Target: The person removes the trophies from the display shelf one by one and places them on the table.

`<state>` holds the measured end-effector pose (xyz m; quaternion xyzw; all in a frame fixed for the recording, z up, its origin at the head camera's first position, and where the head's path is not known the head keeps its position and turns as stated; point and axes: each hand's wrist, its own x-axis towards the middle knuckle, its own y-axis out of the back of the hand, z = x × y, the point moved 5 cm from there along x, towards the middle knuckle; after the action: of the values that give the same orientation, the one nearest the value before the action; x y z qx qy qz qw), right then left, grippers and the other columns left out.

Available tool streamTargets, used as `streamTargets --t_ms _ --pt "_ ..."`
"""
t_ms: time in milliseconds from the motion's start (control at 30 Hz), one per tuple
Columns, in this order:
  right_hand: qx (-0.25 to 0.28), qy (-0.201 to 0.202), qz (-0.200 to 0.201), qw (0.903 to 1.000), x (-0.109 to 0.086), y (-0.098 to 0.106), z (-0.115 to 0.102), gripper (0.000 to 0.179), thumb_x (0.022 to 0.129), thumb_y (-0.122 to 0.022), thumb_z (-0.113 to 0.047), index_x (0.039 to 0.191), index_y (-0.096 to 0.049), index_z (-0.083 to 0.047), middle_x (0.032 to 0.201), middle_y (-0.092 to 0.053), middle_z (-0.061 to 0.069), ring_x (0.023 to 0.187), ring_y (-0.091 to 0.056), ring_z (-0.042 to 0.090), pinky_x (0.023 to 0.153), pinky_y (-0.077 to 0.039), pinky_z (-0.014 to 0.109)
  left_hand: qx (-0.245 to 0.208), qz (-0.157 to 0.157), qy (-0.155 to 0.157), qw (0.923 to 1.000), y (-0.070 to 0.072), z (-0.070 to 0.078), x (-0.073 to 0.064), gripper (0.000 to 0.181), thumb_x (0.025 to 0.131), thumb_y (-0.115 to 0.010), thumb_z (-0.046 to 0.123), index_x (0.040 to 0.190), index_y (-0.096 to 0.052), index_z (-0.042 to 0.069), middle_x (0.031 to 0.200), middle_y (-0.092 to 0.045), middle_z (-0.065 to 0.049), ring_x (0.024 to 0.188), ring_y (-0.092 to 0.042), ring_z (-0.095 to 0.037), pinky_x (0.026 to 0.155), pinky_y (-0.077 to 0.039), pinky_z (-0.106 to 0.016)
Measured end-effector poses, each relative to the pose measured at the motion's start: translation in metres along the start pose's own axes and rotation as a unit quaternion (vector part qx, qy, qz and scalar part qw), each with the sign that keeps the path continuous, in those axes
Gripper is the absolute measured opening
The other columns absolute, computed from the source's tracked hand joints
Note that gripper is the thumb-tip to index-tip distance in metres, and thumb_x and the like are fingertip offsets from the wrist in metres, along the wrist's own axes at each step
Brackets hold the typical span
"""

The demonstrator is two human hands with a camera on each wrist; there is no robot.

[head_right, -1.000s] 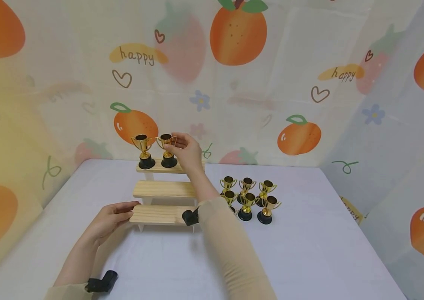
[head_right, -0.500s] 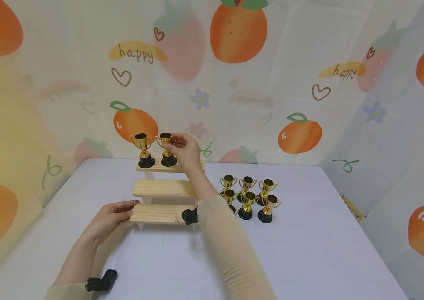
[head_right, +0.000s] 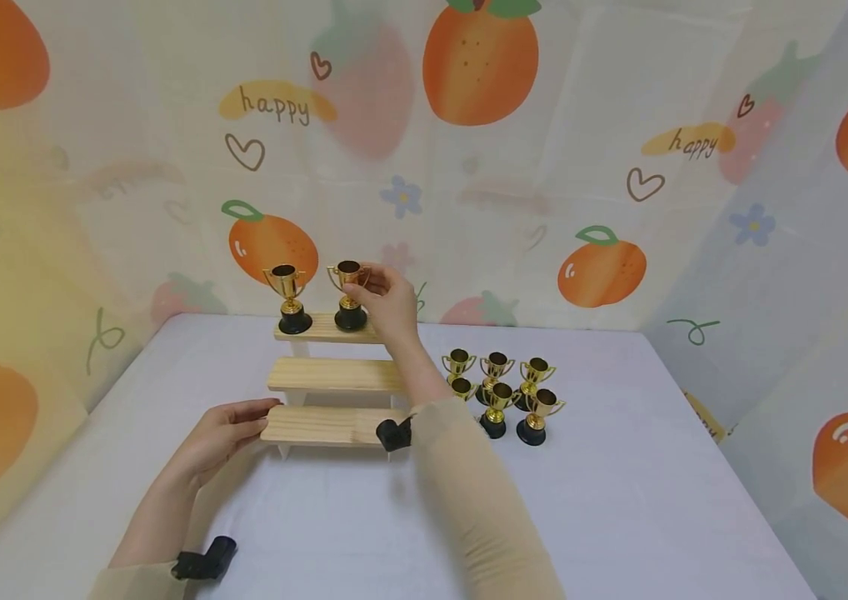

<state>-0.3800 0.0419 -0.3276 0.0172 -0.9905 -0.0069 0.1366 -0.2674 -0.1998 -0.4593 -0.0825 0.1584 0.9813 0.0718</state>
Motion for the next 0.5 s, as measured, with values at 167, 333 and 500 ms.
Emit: streamTargets --t_ms 167,333,500 --pt "0.003 0.002 0.005 1.0 -0.003 0.013 -0.003 0.039 0.084 -0.078 -0.013 0.12 -0.066 -0.008 0.11 -0.069 0.006 0.105 -0.067 0.015 0.094 -0.057 0.025 0.001 0.001 -0.002 1.0 0.0 0.001 0.0 0.044 0.1 -0.052 0.008 0.142 -0.048 -0.003 0.15 -0.047 -0.024 0.135 -0.051 -0.03 0.094 -0.052 -0.014" --pt "-0.006 0.006 0.014 0.9999 -0.009 0.029 -0.006 0.04 0.085 -0.077 -0.015 0.122 -0.065 -0.008 0.113 -0.069 0.005 0.106 -0.066 0.014 0.096 -0.056 0.025 0.005 0.002 -0.001 1.0 0.0 0.0 0.0 0.044 0.1 -0.052 0.009 0.142 -0.049 -0.003 0.149 -0.048 -0.023 0.136 -0.049 -0.031 0.094 -0.051 -0.013" --pt "0.001 0.006 0.022 0.9997 -0.017 0.045 -0.008 0.04 0.086 -0.076 -0.013 0.124 -0.064 -0.008 0.107 -0.068 -0.002 0.105 -0.065 0.012 0.097 -0.055 0.025 0.007 0.002 0.0 1.0 0.001 0.0 0.0 0.044 0.1 -0.052 0.009 0.142 -0.049 -0.003 0.149 -0.048 -0.023 0.136 -0.049 -0.032 0.097 -0.052 -0.017"
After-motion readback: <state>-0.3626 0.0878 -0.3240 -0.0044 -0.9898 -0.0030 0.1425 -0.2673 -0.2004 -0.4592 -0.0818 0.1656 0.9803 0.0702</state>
